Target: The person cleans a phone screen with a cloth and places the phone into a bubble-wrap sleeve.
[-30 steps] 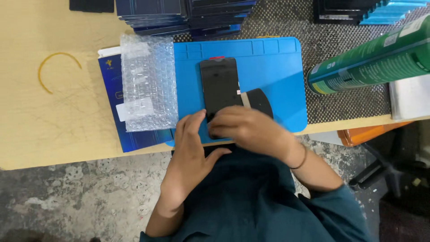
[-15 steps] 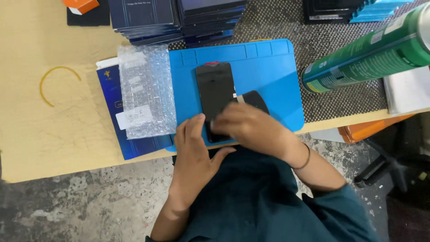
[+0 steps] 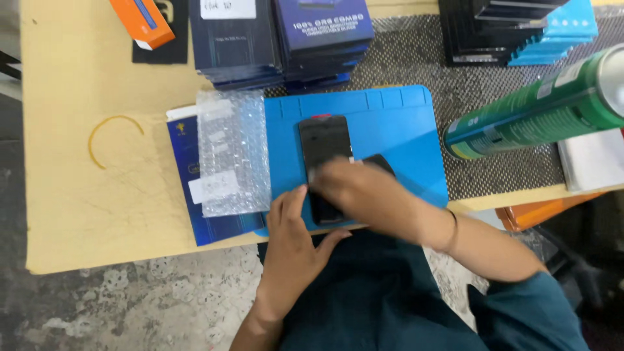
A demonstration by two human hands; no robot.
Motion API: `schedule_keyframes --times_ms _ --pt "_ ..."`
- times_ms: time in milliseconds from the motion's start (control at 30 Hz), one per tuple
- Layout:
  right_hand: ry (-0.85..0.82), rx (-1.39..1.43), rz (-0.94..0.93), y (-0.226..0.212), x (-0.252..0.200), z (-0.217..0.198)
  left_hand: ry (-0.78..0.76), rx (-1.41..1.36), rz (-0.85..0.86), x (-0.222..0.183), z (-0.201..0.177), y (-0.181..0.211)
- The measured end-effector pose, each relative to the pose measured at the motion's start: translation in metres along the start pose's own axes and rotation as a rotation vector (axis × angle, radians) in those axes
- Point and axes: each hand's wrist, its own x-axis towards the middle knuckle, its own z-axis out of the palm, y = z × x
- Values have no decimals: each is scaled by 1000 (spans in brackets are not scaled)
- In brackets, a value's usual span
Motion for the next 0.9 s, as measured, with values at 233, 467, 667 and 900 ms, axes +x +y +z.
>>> schedule_keyframes --times_ms 233,467,667,900 --pt "-215 121 -104 28 19 -15 -15 7 -12 1 -1 1" --pt "-142 263 -106 27 29 -24 85 39 90 -2 6 -5" --pt "-55 343 73 67 48 25 -82 -8 -181 4 -2 7" --pt "119 405 -45 60 52 34 52 72 20 -2 8 -5"
